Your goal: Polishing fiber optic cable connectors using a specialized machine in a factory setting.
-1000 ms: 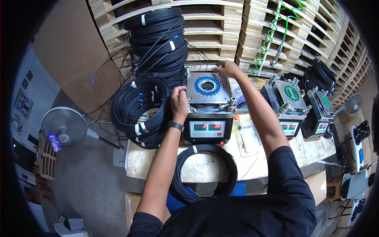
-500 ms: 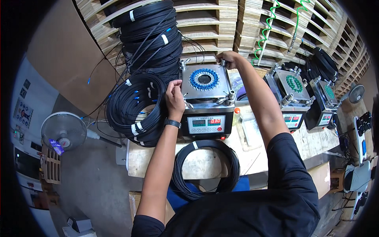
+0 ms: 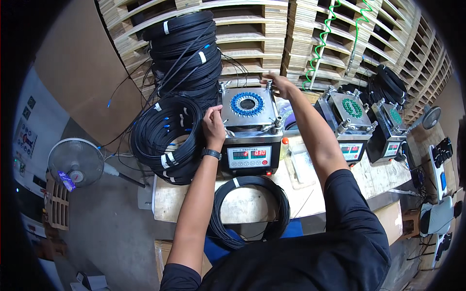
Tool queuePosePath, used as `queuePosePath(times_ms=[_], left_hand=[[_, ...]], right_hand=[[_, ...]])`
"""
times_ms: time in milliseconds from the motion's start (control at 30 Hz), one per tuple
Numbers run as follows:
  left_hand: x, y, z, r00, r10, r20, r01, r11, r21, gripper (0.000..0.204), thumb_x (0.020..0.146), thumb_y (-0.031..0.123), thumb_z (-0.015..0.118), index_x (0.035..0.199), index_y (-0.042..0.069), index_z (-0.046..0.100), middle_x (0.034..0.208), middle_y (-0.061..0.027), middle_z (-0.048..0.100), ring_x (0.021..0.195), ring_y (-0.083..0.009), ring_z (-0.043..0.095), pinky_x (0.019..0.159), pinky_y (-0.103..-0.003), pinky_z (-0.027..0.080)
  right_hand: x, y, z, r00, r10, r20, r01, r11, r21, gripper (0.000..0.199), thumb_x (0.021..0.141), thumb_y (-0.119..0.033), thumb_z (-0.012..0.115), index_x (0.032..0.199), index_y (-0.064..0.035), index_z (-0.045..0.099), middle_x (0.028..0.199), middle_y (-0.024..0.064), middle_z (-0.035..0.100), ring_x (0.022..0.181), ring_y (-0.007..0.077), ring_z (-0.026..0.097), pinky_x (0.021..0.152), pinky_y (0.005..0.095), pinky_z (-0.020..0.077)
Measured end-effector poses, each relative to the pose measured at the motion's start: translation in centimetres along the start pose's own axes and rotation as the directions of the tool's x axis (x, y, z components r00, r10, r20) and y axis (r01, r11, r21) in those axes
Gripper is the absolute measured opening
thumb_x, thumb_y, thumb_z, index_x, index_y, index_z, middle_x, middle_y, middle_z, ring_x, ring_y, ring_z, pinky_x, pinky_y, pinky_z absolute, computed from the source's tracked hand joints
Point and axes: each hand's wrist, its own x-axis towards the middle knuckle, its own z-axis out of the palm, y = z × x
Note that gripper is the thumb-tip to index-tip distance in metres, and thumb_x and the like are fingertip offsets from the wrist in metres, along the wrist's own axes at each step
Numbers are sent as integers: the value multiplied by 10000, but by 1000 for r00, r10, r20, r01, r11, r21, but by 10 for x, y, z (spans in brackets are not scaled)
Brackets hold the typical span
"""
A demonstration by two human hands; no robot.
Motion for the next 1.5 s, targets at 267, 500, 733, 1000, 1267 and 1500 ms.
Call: queuePosePath(times_ms=[267,500,733,1000,1267,1500], left_hand=[[1,7,4,997,74,26,-75,997,36,336,993,174,447,1035,-39,703,1015,-178,712,911,-236,662,816,-310,491],[3,5,-12,990,90,109,-89,996,-17,307,992,177,488,1096,-24,695,1188,-152,665,1093,-232,619,953,-305,459],[56,-8,-7,907,-254,335,376,849,-372,654,1003,346,555,1512,-10,350,1543,-142,377,1394,-208,398,1176,-356,268],[141,-39,48,900,-251,357,261,965,22,540,1037,445,498,962,-23,759,940,-106,746,858,-141,653,844,-285,500],[90,-13,29,866,-229,444,352,910,-218,787,1046,593,333,1534,-24,314,1564,-166,385,1465,-227,323,1214,-346,202],[-20,15,-15,862,-68,502,171,972,-161,708,995,629,418,1301,29,634,1462,-167,506,1471,-248,308,1204,-367,174]], right_hand=[[6,-7,5,936,-95,339,41,986,164,763,1027,-635,288,1538,-74,368,1405,117,594,1224,185,590,1090,335,393],[2,2,14,931,-214,295,176,973,151,975,934,-781,336,1366,65,558,1355,206,611,1263,270,577,1129,359,357],[24,54,25,948,-211,-240,255,952,171,942,852,-789,462,1099,80,728,1140,291,679,1080,324,639,992,386,450],[4,37,30,909,-285,-304,336,933,131,863,883,-706,472,1121,97,680,1110,283,687,1051,332,620,966,389,434],[6,42,28,883,-262,-389,307,950,58,895,833,-738,498,1071,104,687,1072,334,676,1078,380,645,974,420,439],[5,52,17,842,-285,-458,342,939,43,826,874,-727,509,915,66,735,948,228,717,928,298,662,901,393,474]])
